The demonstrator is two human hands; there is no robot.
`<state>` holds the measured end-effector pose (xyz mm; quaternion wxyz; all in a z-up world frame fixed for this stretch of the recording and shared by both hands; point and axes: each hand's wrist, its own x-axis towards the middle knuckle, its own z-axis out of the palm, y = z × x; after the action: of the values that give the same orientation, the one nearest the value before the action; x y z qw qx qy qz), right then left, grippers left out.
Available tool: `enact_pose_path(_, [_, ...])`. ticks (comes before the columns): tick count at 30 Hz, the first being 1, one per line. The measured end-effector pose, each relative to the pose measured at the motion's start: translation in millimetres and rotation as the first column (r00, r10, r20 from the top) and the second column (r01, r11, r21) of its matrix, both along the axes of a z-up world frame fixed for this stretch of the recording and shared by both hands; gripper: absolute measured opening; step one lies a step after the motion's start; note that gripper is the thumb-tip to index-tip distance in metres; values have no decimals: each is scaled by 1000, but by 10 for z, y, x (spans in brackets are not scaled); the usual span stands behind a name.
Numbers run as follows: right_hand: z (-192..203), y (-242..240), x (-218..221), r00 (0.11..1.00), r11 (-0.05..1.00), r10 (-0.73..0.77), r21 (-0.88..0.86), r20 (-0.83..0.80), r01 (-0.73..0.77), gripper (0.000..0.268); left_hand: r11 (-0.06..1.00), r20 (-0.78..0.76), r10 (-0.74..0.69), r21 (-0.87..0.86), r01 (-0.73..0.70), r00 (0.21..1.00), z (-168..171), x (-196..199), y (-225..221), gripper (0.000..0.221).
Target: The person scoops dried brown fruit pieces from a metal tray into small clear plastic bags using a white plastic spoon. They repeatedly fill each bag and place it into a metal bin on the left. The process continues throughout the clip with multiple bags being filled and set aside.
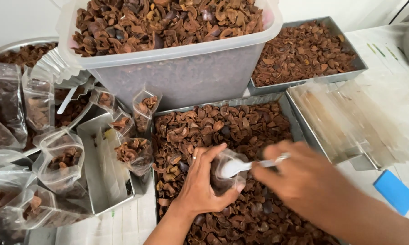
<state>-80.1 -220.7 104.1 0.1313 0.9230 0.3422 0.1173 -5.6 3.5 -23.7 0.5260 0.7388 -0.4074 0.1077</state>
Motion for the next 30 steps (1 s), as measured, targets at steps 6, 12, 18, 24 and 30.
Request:
enact_pose_path(6, [215, -201, -76, 979, 978, -172, 97, -109, 183, 44, 992, -124, 37, 125, -22, 992, -50, 32, 18, 92])
enact_pose_path(12, [-428, -965, -255, 410, 524, -785, -144, -465, 840, 22, 988, -126, 133, 91, -122, 983, 96, 26, 29, 89])
enact_pose_path(18, [-1050, -835, 81, 340, 503, -624, -28, -703, 864, 39, 987, -65, 136, 94, -129, 989, 62, 44, 1, 87])
enact_pose_path(24, [-1508, -652, 419, 615, 565, -252, 402, -748, 721, 29, 985, -52, 157, 76, -153, 986, 95, 15, -3, 85])
enact_pose_path(30, [-1262, -543, 465, 413, 497, -256, 247, -874, 832, 52, 989, -65, 138, 59, -134, 988, 75, 56, -2, 85])
